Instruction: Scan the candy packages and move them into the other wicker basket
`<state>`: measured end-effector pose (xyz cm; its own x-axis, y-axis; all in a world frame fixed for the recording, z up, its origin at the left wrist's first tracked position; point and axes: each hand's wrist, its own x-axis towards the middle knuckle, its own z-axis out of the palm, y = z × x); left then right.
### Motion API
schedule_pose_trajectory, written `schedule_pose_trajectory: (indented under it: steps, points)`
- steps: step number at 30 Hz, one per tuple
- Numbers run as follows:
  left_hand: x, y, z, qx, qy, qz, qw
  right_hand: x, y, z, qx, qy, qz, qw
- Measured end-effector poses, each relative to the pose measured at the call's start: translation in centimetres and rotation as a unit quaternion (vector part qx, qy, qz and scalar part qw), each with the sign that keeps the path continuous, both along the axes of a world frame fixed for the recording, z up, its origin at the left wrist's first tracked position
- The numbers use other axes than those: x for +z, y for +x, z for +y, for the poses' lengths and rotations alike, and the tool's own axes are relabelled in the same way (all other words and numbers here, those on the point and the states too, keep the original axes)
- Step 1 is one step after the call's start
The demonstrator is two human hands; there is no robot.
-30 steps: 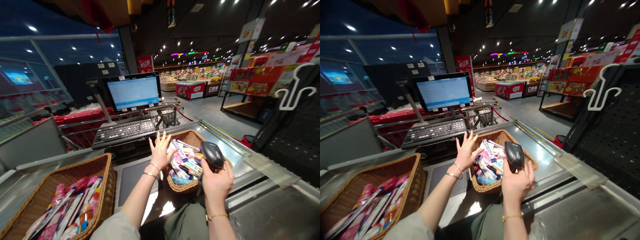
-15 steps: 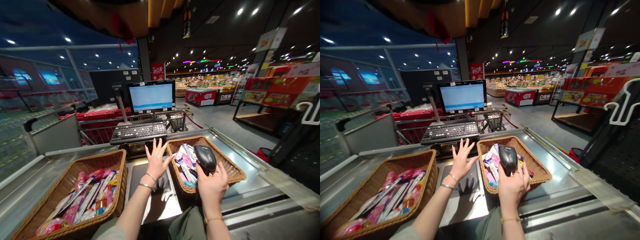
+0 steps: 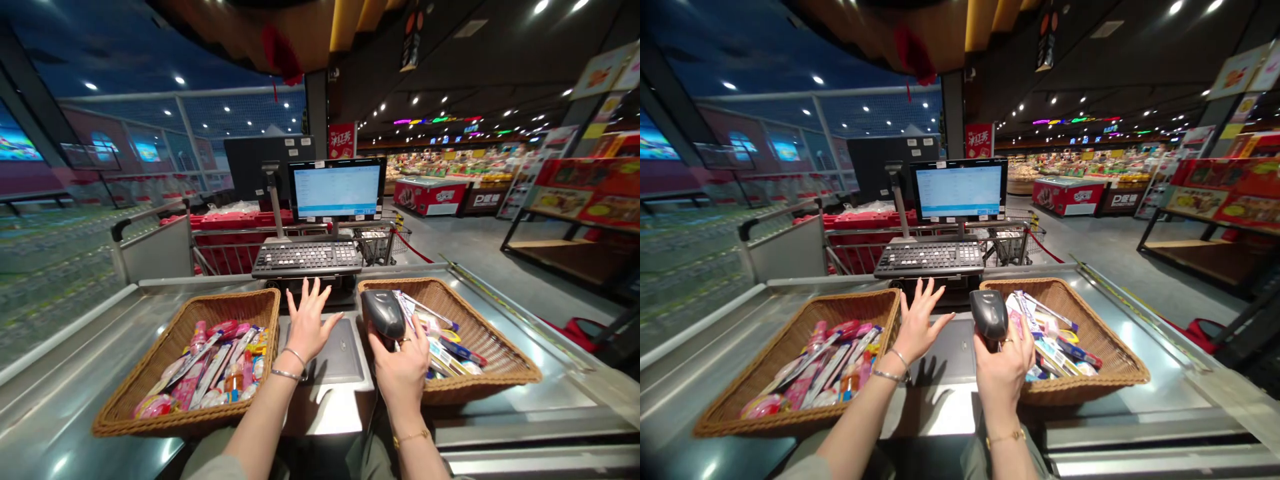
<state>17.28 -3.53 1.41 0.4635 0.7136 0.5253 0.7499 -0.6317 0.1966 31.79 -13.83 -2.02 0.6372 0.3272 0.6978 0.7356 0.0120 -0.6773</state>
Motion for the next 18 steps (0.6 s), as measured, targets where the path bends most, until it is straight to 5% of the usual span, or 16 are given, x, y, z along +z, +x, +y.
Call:
schedule_pose_trajectory:
  steps: [18]
  points:
    - [-1.6,-11.0,1.9,0.116,-0.042,0.028,0.992,-0.3,-6.7,3.0,0.115,-0.061,-0.048,0.990]
